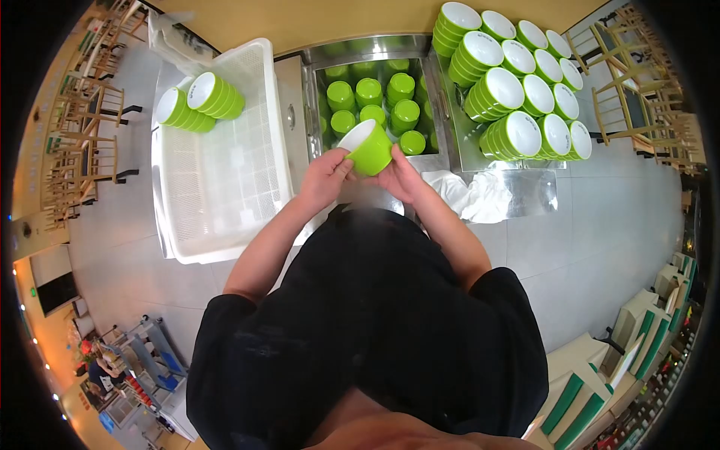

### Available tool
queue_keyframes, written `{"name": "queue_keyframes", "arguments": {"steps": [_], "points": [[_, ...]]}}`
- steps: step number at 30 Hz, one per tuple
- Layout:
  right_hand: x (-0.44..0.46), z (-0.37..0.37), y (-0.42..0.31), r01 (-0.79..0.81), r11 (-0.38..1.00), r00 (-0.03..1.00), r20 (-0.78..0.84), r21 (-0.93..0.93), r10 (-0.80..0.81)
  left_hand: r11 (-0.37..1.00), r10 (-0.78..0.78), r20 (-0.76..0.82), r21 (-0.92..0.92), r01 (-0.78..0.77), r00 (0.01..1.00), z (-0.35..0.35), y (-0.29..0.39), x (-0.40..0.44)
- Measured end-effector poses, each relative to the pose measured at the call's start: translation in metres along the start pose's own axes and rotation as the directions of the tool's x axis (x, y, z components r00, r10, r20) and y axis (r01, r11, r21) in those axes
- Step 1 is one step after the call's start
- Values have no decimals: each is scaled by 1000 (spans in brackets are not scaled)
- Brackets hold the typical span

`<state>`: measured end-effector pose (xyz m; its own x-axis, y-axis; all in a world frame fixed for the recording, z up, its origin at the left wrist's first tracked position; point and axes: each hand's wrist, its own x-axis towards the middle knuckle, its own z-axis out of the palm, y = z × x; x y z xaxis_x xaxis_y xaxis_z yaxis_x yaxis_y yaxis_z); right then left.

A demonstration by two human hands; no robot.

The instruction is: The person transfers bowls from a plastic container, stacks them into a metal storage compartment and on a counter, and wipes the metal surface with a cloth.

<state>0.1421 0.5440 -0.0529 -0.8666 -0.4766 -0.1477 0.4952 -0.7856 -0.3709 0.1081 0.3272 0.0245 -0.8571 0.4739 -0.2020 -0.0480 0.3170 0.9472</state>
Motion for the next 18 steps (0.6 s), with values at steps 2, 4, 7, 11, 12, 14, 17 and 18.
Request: {"name": "queue_keyframes", "arguments": {"steps": [2,4,7,11,12,14,17,18], "points": [[-4,-14,8,14,999,1000,11,-52,-13,1000,-6,32,27,5,999,4,-10,-3],[-9,-20,12,23,994,1000,22,-105,-21,999,-13,61,53,10,998,5,-12,-4],[-17,-34,14,45,999,999,-14,-17,-45,976,28,151,211,-60,988,3,-2,-9],[-25,-55,-6,85,943,927,-323,-322,-193,738,401,46,576,-352,915,-14,26,-22],[-27,-60,-17,-38,847,872,-432,-531,-232,687,428,-3,651,-323,904,-22,27,-26],[-25,-83,-34,-215,563,786,-483,-798,-384,633,452,-56,724,-276,890,-37,24,-33],[-21,-95,-58,-375,58,782,-350,-925,-516,561,463,-81,798,-221,883,-54,2,-41],[-15,-91,-65,-405,-30,788,-332,-914,-519,548,449,-62,807,-220,891,-57,-3,-41]]}}
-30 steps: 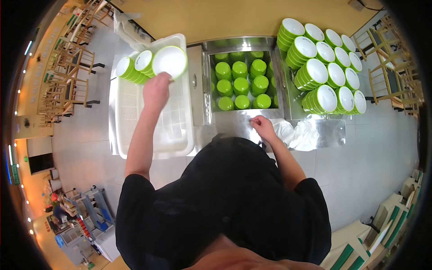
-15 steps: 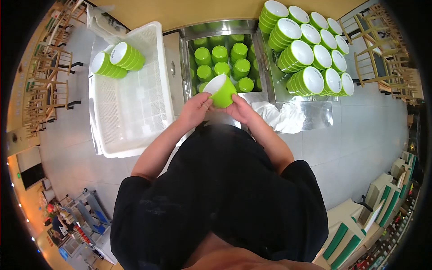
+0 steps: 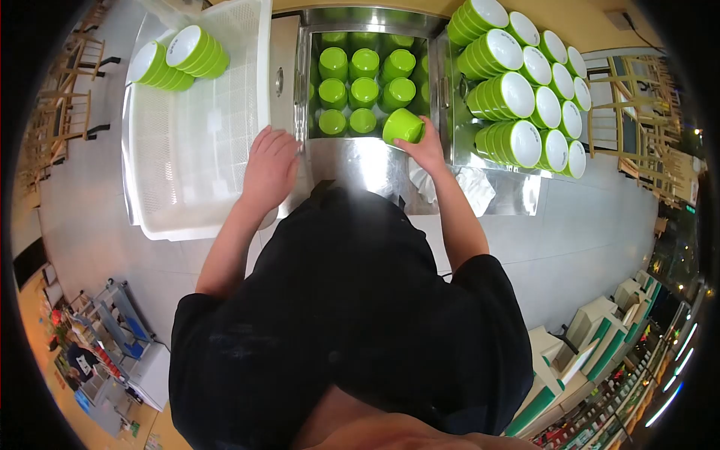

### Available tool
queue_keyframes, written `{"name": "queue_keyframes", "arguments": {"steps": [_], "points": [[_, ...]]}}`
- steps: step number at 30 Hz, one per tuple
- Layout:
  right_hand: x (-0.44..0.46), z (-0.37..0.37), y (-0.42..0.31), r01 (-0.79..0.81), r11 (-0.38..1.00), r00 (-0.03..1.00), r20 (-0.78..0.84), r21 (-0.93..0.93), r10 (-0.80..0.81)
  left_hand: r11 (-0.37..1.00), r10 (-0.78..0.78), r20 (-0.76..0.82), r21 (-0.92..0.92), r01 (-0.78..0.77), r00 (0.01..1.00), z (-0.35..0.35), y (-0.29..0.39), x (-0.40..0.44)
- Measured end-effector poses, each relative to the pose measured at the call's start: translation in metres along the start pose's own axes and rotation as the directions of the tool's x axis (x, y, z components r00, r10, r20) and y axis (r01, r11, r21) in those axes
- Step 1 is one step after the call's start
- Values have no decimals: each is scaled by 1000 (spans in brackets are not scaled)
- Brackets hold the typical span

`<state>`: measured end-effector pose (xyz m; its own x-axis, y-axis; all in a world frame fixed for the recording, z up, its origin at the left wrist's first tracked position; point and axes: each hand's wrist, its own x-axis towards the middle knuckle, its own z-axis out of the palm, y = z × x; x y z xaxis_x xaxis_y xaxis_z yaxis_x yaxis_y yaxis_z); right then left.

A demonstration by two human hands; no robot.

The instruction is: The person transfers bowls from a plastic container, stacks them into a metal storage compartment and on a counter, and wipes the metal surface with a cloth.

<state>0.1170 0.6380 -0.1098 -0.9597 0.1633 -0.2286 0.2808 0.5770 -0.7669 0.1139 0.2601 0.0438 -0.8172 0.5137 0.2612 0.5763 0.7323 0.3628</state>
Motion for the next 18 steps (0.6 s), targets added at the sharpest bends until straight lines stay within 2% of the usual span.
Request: {"name": "queue_keyframes", "arguments": {"steps": [1,3,7,10,11,13,15,17,18], "points": [[7,0,-5,-2,1000,1000,8,-6,2,1000,-9,1,-5,9,1000,2,-3,-1],[22,5,-14,1,976,1000,22,-219,4,984,-79,39,-159,85,996,5,-8,-2],[61,36,-29,-56,942,989,113,-330,99,979,-89,-2,-184,87,996,6,-11,1],[85,70,-31,59,862,975,213,-504,58,979,-90,1,-181,88,996,7,-13,-1],[91,80,-32,67,861,972,227,-505,57,978,-90,7,-190,90,996,6,-12,-1],[102,99,-34,89,770,930,329,-632,163,975,-102,13,-197,102,995,3,-12,2],[110,118,-26,131,713,917,358,-688,176,978,-86,21,-191,89,996,1,-12,4],[119,134,-17,175,599,898,375,-782,228,975,-100,25,-197,103,995,0,-13,5],[121,138,-17,186,595,894,386,-782,228,974,-101,29,-203,105,994,0,-13,5]]}}
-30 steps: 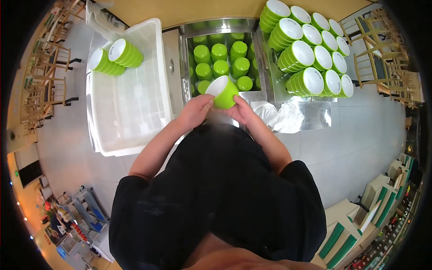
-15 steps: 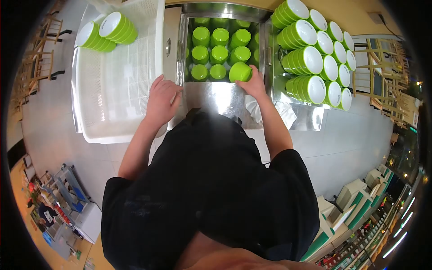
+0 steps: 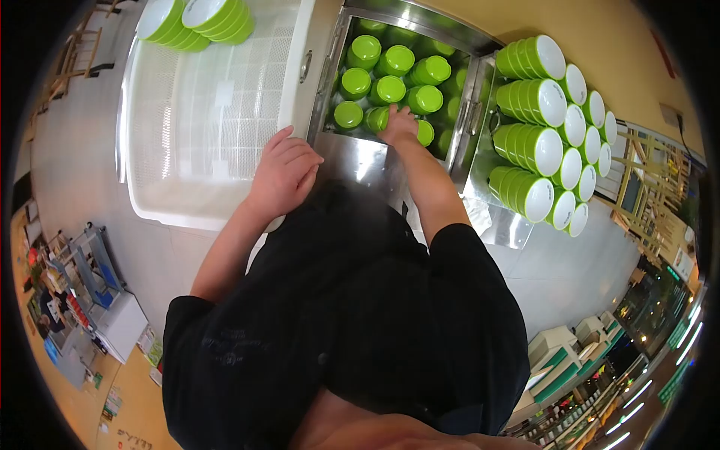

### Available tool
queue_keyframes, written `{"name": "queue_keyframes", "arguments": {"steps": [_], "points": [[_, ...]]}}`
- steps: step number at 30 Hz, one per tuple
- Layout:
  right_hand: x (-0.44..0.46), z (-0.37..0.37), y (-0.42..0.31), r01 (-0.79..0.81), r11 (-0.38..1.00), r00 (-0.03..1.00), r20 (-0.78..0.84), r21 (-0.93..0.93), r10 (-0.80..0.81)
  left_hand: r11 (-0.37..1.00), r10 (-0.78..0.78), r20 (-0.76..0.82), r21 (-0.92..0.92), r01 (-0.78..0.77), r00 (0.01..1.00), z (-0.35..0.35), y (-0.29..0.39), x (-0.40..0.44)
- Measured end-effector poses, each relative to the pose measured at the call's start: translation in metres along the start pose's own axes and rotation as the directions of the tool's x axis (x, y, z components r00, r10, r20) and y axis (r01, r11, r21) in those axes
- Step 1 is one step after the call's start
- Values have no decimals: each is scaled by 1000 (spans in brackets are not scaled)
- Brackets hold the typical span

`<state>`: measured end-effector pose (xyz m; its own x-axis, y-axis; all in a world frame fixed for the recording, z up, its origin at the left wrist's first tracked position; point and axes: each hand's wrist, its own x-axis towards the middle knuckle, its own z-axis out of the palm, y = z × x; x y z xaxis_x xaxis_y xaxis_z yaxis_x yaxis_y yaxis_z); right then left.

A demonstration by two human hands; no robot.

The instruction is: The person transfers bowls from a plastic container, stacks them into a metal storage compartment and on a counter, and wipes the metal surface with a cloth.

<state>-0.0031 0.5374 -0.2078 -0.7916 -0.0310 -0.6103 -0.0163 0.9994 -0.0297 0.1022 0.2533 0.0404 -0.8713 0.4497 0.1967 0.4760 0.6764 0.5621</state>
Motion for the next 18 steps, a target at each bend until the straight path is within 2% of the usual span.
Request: {"name": "queue_keyframes", "arguments": {"steps": [5,9,12,14,18], "points": [[15,7,-9,24,989,998,57,-148,-15,999,-28,6,-24,28,1000,0,-2,1],[17,16,-12,28,986,999,38,-162,-22,999,-23,20,-47,24,1000,-1,-2,1],[21,27,-11,10,994,1000,9,-109,-10,999,-19,20,-41,20,1000,0,-2,1],[25,33,-6,54,999,999,3,-7,-54,999,-15,26,-37,16,1000,-1,-1,1],[13,26,3,28,993,999,-33,113,-24,1000,-5,23,-25,6,1000,0,-1,2]]}}
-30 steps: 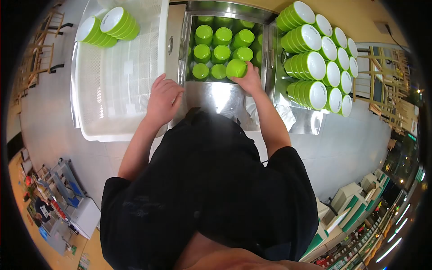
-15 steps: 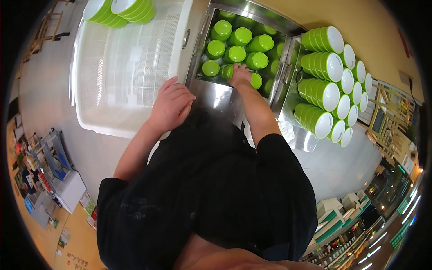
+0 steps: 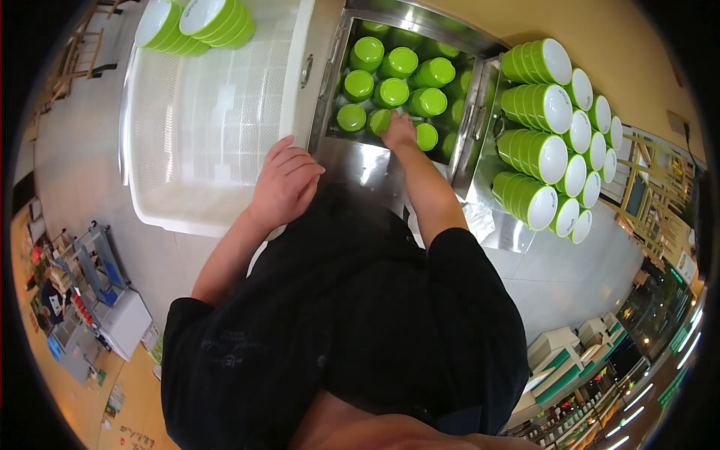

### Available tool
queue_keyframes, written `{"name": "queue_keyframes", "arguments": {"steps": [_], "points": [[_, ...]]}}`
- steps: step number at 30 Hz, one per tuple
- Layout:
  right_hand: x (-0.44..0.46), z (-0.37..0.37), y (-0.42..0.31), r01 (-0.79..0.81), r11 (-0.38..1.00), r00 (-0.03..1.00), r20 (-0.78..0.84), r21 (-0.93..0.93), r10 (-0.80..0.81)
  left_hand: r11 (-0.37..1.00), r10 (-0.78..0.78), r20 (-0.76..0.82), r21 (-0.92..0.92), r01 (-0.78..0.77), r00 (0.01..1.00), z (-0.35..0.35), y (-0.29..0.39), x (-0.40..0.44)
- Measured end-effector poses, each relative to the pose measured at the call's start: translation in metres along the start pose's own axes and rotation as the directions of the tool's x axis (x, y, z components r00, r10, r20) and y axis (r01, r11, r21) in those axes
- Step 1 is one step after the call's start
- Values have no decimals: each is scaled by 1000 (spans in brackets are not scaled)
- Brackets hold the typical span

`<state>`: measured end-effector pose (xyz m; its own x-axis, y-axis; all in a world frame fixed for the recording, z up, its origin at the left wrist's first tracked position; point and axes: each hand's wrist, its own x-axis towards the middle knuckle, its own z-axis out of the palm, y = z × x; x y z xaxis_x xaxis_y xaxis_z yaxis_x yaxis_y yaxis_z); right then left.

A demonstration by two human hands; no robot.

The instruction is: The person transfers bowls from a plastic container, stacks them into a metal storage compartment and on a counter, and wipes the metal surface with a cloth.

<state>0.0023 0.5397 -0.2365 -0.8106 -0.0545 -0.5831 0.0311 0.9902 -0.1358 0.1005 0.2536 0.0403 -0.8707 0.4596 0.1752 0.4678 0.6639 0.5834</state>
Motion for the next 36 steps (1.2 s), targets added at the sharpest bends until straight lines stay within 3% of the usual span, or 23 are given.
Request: {"name": "queue_keyframes", "arguments": {"steps": [3,5,6,8,11,12,14,17,19,24,26,29,30,32,33,35,36], "points": [[-8,9,14,-71,984,997,6,161,71,1000,15,-13,3,-15,1000,0,0,-1],[-21,19,25,107,923,971,-240,371,-16,1000,25,-21,7,-25,999,0,0,-2],[-32,15,26,112,922,968,-250,371,-17,1000,27,-24,8,-27,999,0,0,-3],[-57,9,24,226,770,941,-339,597,-14,999,39,-34,22,-38,999,0,1,-3],[-92,13,16,323,665,900,-435,673,4,998,51,-40,24,-50,998,3,-1,-6],[-101,18,14,337,659,893,-450,673,3,999,48,-37,10,-47,998,4,-2,-7],[-113,32,11,352,490,925,-376,798,-52,998,56,-34,14,-55,998,5,-3,-8],[-132,41,1,337,472,933,-355,815,-53,998,67,-12,4,-66,998,-1,-5,-10],[-143,42,-2,347,464,930,-362,815,-60,988,-16,-161,-152,-9,987,-6,-11,-8],[-170,38,3,350,460,930,-361,816,-67,993,-115,-377,-30,112,919,-56,-82,31],[-182,36,8,323,473,940,-337,820,-58,960,-228,-427,54,276,875,-78,-120,50],[-188,47,21,328,501,933,-357,801,-40,917,-259,-485,148,370,835,-107,-173,75],[-188,54,27,336,477,930,-365,812,-34,920,-247,-493,153,362,834,-114,-194,82],[-193,63,34,326,454,931,-364,829,-3,854,-42,-500,431,290,865,-124,-227,93],[-197,65,36,303,432,937,-349,849,28,854,-31,-502,436,284,864,-130,-229,99],[-203,69,41,318,444,926,-375,838,45,791,-316,-256,461,403,913,-137,-231,107],[-205,71,43,303,444,928,-367,843,64,791,-308,-257,465,397,916,-137,-230,110]]}}
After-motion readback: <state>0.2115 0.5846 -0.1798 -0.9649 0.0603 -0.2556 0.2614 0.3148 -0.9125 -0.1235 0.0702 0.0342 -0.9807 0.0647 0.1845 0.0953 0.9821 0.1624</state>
